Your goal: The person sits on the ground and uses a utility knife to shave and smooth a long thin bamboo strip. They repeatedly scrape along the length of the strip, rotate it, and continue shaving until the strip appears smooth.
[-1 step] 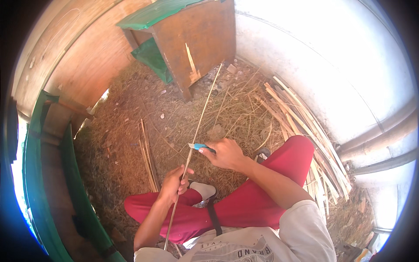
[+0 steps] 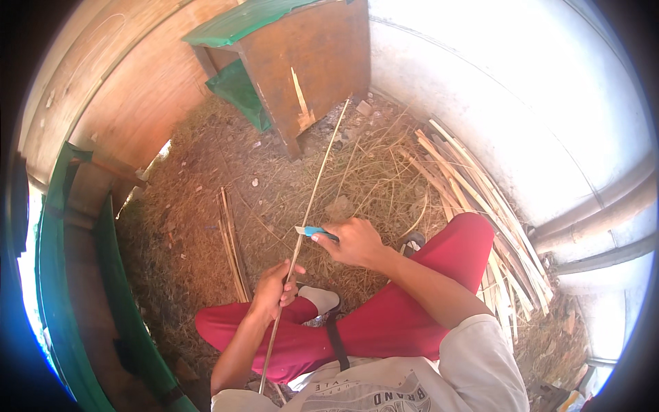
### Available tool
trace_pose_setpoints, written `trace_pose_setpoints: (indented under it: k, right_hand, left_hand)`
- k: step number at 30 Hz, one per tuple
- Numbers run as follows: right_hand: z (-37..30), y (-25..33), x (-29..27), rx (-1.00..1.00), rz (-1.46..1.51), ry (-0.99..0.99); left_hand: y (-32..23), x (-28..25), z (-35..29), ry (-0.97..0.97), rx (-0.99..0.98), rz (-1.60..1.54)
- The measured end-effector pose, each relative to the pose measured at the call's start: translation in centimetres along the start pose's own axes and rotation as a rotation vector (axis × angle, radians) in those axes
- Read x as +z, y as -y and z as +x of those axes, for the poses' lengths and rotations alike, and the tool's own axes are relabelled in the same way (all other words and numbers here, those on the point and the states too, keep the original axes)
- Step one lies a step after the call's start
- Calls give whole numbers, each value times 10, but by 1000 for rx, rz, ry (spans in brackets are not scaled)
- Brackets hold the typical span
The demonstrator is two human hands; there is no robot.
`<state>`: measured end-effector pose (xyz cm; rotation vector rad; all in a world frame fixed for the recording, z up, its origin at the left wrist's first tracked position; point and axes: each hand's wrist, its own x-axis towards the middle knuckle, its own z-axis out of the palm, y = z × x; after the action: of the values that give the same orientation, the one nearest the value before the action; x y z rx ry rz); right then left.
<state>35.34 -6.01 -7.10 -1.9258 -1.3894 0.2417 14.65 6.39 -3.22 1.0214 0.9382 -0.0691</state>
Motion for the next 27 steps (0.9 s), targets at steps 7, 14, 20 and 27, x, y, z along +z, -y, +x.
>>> trace_pose_setpoints:
  k: [7,14,20,27]
  right_hand:
    - [-2,-3,3,-20,-56,-3]
    - [1,-14,7,114,-116,28]
    - [11,-26,1,122,-162,0]
    - [30,-65,-24,553,-247,74]
  left_hand:
    - [4,10,-6,-12,-17,-44]
    - [6,15,-10,-50,-11,-3]
    - [24,3,-24,-66,-49,9]
    - [30,-1,-66,-80,-105,157]
